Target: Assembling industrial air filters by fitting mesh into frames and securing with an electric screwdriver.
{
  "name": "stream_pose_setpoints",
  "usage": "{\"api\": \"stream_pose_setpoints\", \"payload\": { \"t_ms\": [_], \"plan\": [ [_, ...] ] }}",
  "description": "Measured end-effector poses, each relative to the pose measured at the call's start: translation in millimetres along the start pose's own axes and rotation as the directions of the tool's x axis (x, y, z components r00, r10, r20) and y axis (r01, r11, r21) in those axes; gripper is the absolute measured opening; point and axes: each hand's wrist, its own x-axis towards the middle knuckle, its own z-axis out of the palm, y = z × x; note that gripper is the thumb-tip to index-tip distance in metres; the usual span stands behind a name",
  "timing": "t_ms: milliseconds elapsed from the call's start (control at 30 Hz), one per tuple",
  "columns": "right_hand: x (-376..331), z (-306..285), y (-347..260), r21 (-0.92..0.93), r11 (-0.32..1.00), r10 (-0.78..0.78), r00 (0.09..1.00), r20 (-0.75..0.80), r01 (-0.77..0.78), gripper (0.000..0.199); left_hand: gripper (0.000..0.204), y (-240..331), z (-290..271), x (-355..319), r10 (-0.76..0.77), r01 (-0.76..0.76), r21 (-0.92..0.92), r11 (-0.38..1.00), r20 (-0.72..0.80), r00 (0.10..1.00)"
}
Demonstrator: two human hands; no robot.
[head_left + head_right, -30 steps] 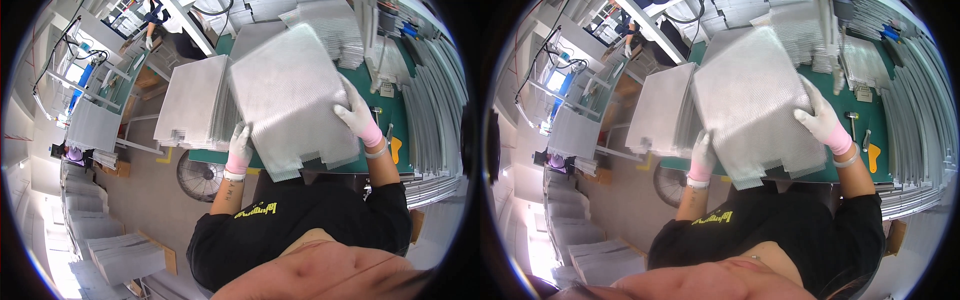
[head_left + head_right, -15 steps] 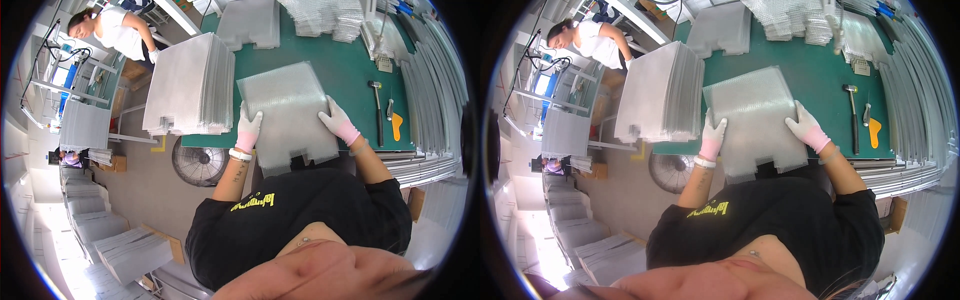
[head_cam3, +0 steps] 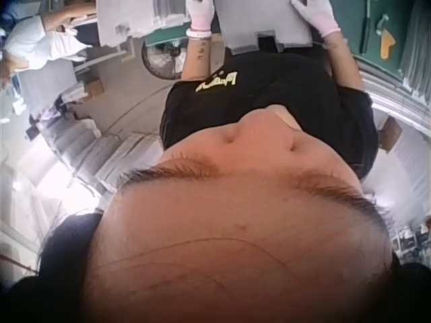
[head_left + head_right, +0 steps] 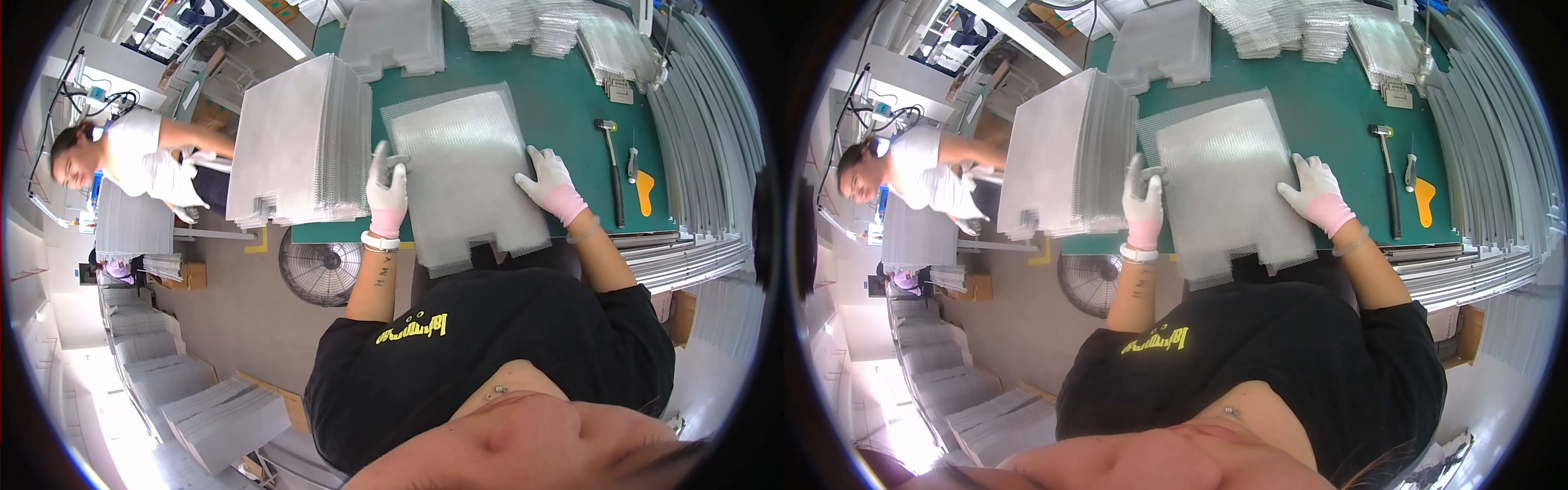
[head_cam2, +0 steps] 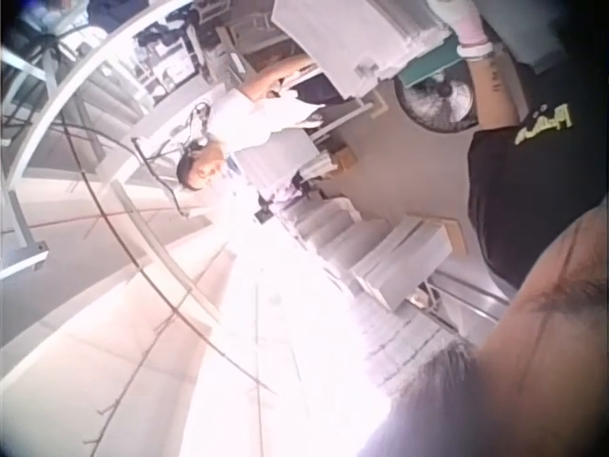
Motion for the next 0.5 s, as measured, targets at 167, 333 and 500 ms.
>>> {"api": "stream_pose_setpoints", "payload": {
  "t_ms": [167, 333, 500],
  "plan": [
    [7, 7, 17, 0.285, 0.959, 0.019, 0.999, -0.047, -0.005, 0.078, 0.066, 27, 10, 31, -0.201, 0.177, -0.292, 0.940, -0.055, 0.978],
    [9, -2, 5, 0.376, 0.926, 0.023, 1.000, 0.006, -0.023, 0.076, 0.066, -25, 15, 37, -0.140, 0.155, 0.349, 0.924, -0.066, 0.988],
    [2, 3, 8, 0.330, 0.944, -0.013, 0.999, -0.035, 0.024, 0.072, 0.067, -35, 11, 22, -0.038, 0.059, 0.328, 0.943, -0.073, 0.997]
  ]
}}
